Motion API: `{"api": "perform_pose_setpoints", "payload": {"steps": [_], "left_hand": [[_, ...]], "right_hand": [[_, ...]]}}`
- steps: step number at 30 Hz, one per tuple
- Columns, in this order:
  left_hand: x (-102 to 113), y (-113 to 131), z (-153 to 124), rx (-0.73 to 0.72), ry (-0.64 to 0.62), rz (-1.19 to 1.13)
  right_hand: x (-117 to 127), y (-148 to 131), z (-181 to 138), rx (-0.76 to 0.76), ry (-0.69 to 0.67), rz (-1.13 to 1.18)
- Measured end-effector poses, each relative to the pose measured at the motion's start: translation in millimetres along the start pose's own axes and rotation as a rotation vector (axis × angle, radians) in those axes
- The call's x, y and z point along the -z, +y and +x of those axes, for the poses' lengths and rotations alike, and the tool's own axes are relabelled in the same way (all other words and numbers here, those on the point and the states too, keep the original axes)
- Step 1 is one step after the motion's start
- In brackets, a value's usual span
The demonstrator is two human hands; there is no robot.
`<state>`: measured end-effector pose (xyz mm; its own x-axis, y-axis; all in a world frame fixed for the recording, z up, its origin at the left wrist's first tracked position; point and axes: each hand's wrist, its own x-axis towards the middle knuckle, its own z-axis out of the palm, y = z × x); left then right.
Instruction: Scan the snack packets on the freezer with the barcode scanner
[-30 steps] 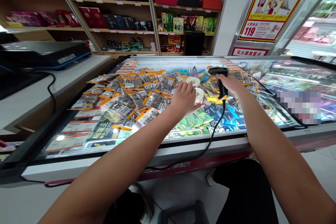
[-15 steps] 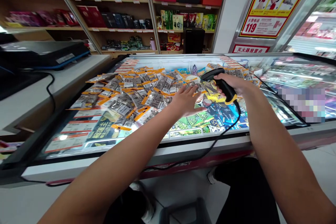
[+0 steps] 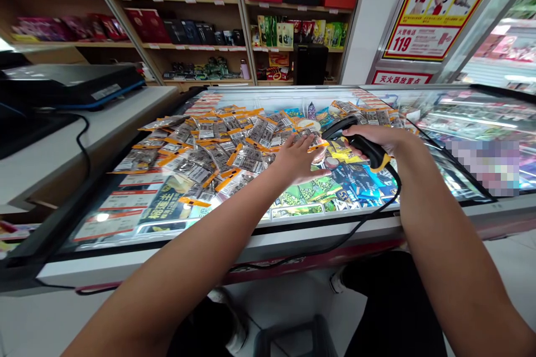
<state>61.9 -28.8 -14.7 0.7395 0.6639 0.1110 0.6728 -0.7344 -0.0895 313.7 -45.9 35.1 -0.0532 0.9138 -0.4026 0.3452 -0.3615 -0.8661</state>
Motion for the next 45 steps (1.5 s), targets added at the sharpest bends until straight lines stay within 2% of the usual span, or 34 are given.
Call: {"api": "perform_pose_setpoints", "payload": {"steps": [17,38,45], "left_hand": [[1,1,1,0.015,-0.036,0.003],[-1,0,2,0.009,-0.015,-0.004],[1,1,2,0.01,-0.03,-0.008]], "right_hand": [[5,0,-2,0.009,-0.093,-0.074],[3,-4,-11,0.08,-0.084,-0.048],[10,-1,-7,0.066,-0.071,-0.072]]}}
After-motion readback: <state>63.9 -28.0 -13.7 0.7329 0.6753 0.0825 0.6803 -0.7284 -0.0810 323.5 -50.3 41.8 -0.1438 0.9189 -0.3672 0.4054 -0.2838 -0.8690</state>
